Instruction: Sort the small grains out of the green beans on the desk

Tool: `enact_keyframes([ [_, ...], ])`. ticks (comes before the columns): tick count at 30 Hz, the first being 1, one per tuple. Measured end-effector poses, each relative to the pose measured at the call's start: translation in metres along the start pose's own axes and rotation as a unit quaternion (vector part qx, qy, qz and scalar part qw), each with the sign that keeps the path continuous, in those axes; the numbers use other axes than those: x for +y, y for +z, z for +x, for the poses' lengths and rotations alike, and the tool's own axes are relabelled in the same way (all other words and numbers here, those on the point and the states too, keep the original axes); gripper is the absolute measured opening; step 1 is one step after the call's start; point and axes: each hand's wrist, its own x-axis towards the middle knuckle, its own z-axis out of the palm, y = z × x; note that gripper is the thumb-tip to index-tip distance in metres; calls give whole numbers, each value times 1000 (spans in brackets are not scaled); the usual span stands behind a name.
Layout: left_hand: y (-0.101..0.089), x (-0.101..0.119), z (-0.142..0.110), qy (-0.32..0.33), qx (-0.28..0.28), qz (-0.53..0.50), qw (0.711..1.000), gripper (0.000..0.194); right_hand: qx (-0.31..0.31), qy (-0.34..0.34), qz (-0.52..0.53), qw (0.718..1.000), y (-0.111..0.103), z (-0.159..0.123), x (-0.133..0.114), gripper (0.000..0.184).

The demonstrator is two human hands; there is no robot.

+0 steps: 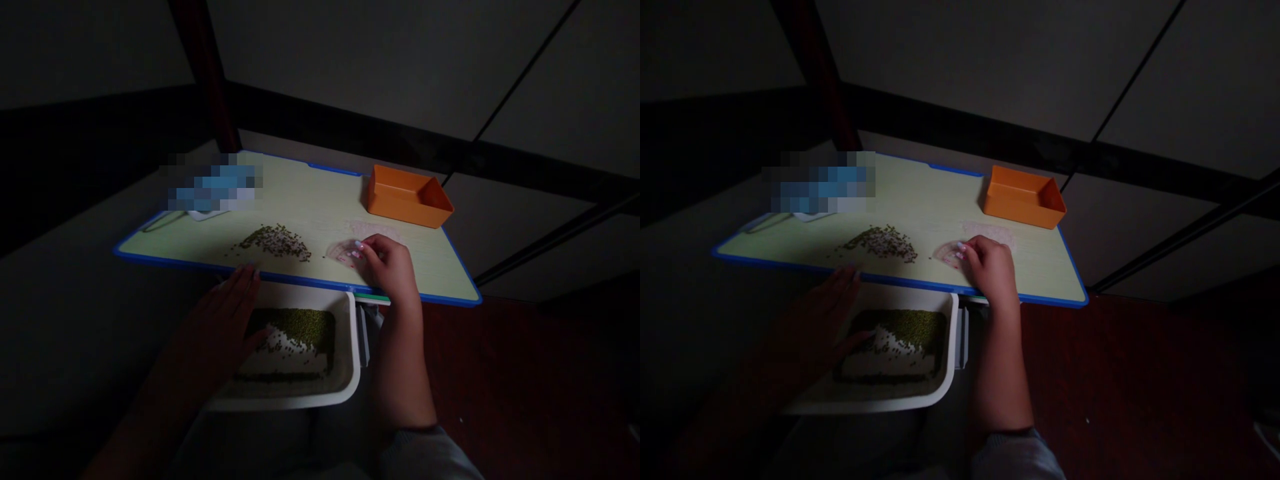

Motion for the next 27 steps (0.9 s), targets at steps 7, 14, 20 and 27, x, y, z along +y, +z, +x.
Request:
enact_keyframes([
  [7,4,-1,-1,-9,-10,-11,1000,89,-25,13,-11,1000,3,-2,2,21],
  [14,2,-1,-1,-8,-9,-11,1000,87,-31,31,-80,996,9,1,-6,20],
  [20,2,-2,-1,-11,-7,-12,1000,88,-18,47,-121,991,8,3,-7,21],
  [27,-1,0,0,-7,-10,-6,1000,88,-2,31,-134,990,18,7,-11,19],
])
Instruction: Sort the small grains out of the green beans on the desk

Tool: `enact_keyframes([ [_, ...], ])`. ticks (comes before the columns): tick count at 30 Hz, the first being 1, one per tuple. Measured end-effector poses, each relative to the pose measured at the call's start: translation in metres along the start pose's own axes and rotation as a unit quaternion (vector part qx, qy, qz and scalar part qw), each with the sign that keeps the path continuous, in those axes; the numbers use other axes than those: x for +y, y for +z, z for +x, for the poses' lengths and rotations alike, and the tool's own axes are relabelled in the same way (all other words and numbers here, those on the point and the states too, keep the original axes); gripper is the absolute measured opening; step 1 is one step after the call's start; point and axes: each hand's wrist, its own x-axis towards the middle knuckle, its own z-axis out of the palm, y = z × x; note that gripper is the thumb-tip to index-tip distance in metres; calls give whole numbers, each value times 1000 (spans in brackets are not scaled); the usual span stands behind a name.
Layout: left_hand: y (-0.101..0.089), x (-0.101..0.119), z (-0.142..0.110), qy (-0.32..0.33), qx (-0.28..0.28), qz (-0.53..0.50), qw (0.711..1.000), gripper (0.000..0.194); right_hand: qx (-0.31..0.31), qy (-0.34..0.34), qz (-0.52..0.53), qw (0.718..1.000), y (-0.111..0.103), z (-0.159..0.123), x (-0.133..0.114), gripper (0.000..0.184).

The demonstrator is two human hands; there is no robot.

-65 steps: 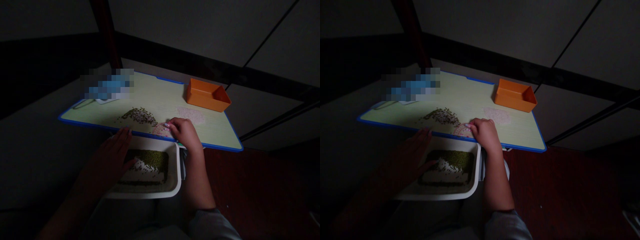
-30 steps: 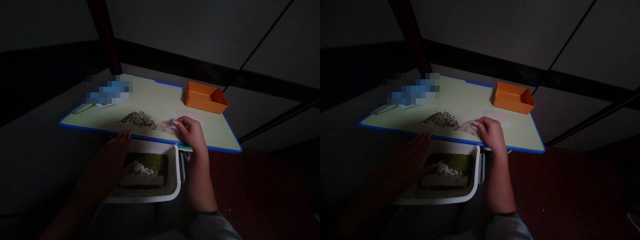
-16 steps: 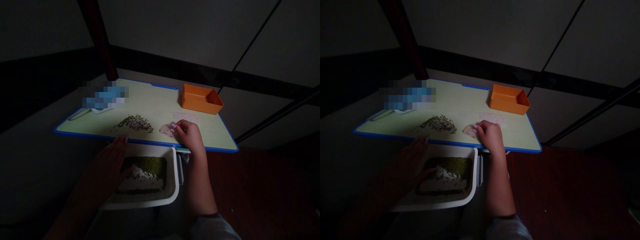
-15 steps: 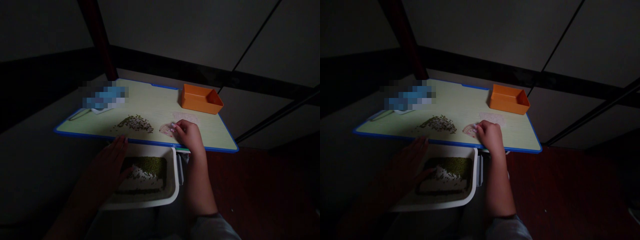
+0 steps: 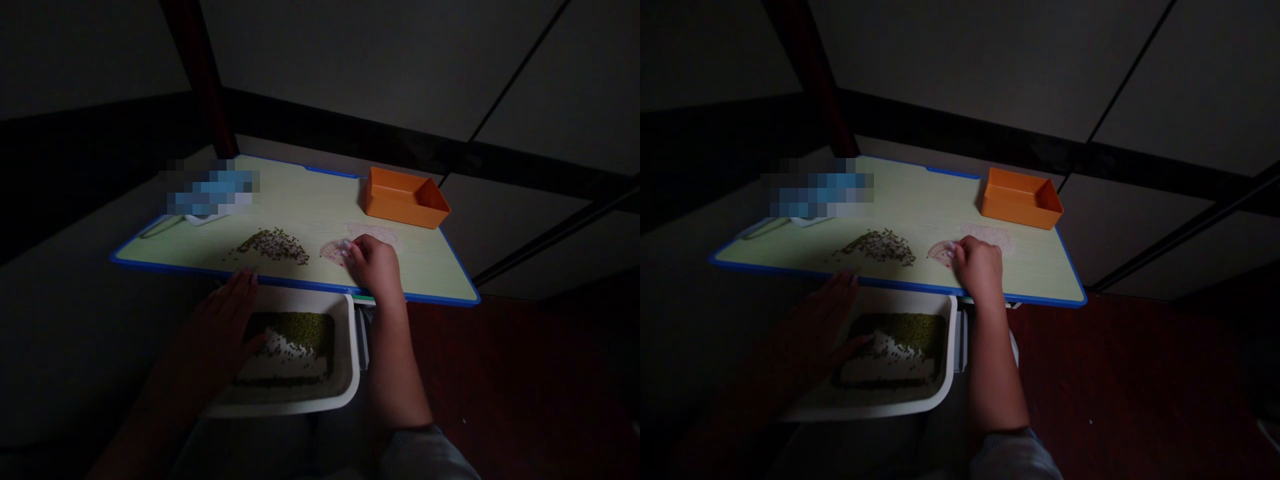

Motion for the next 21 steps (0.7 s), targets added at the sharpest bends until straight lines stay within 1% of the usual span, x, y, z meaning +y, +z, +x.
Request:
enact_keyframes([
  [4,-1,0,-1,-3,1,-2,1000,87,0,-16,24,1000,2,0,-1,18],
  [8,0,-1,-1,3,0,-2,1000,87,-19,-19,53,998,-1,-2,3,18],
  [13,1,-1,-1,3,3,-4,1000,88,-37,-38,89,995,-4,-4,8,18],
  [17,0,0,-1,-3,-2,-8,1000,86,-32,-41,90,995,-6,-4,7,17],
  [21,0,0,0,-3,-1,-8,1000,87,-25,-35,75,996,-4,-4,0,18],
])
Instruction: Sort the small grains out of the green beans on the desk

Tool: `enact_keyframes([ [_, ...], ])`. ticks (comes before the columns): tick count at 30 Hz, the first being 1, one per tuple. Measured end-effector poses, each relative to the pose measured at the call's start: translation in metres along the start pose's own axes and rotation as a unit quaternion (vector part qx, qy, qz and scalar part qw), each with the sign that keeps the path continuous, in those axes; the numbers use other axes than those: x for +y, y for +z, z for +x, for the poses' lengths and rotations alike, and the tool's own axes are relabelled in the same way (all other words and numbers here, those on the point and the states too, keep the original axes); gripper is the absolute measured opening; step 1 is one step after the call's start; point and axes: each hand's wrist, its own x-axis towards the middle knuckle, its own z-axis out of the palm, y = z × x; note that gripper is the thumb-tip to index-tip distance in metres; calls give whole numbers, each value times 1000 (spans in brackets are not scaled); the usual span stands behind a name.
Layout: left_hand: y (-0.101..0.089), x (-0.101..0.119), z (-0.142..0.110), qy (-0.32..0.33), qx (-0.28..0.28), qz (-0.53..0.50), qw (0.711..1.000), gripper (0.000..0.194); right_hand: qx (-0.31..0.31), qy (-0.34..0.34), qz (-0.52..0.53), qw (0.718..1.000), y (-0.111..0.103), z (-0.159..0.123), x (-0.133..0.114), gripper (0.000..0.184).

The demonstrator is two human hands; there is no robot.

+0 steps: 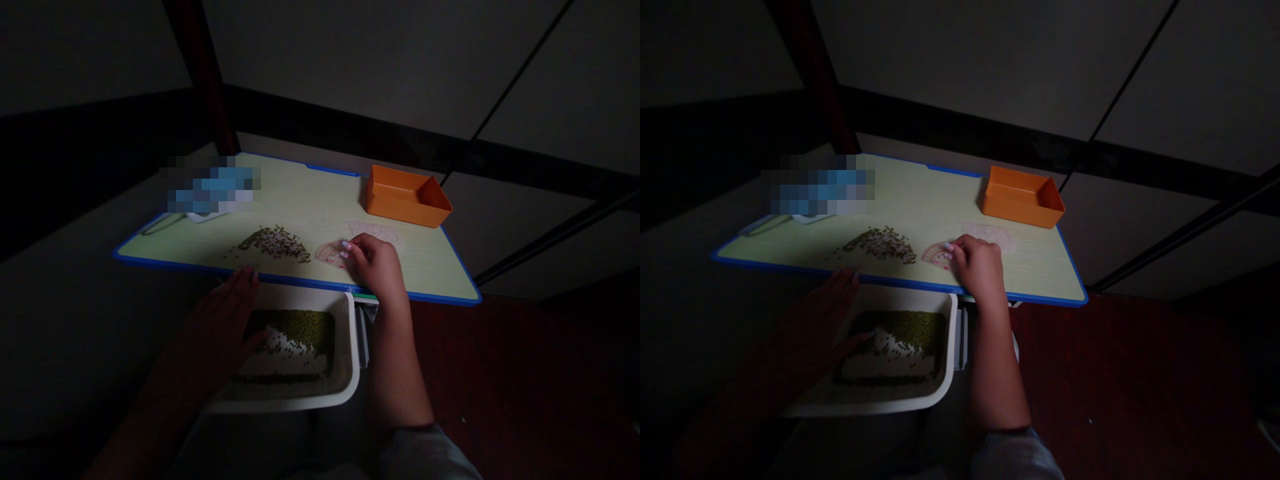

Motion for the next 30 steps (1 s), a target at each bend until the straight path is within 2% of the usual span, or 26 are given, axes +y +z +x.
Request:
enact_keyframes([
  [6,0,1,0,-7,-8,-10,1000,86,-2,-16,-39,999,10,2,-12,18],
  [11,0,-1,-1,6,0,1,1000,88,-19,-27,-56,998,9,2,-14,19],
  [19,-2,0,0,6,-8,8,1000,86,-25,-45,-38,998,9,1,-12,19],
  [30,-2,0,1,13,12,15,1000,87,-35,-51,6,998,5,0,-10,18],
])
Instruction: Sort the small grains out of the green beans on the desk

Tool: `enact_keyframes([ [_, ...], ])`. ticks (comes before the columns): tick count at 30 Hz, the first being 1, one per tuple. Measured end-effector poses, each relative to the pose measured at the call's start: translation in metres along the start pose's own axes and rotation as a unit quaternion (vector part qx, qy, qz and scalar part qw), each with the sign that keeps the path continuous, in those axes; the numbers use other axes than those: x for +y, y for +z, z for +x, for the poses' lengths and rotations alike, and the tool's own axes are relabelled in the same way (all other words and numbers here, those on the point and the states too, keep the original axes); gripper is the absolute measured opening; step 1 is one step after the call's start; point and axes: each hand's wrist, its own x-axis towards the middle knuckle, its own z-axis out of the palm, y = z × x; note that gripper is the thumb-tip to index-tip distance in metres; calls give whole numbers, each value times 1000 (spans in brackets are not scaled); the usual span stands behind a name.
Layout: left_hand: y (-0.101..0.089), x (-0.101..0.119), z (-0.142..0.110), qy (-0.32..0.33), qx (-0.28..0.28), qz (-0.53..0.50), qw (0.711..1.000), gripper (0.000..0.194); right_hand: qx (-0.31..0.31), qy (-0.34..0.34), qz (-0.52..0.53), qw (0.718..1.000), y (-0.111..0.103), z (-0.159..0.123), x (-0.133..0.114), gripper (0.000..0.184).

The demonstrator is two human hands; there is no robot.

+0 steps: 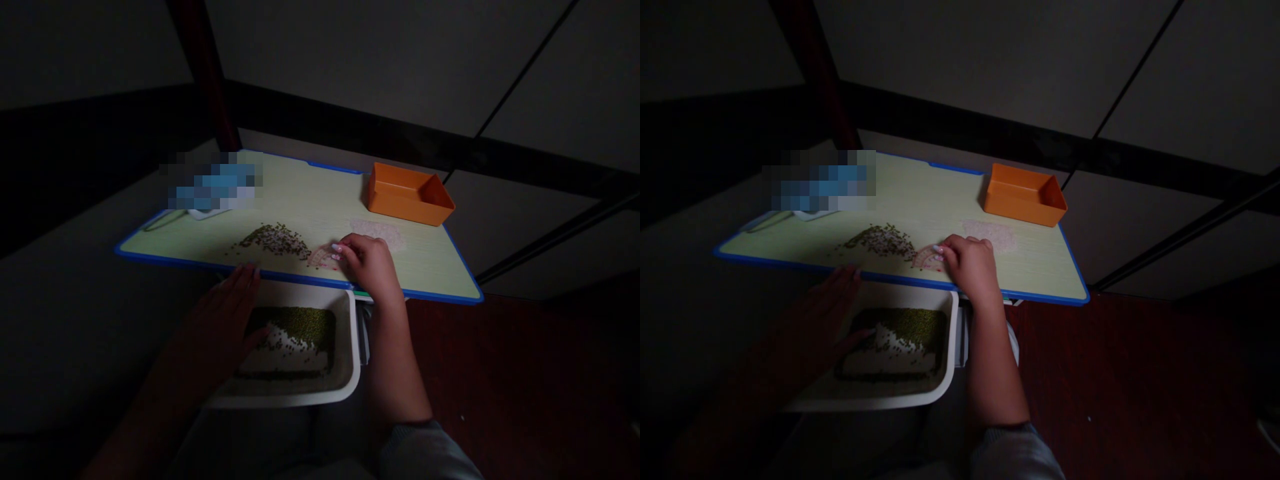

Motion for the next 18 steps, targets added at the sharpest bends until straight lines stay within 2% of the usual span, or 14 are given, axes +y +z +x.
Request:
enact_keyframes([
  [8,3,0,-1,-5,3,-8,1000,88,7,3,55,998,-9,-4,10,18],
  [15,3,0,-1,-5,2,-4,1000,88,-35,-10,99,994,-7,-6,10,20],
  [18,2,1,0,-2,7,-1,1000,87,-35,-19,106,994,-7,-6,10,20],
])
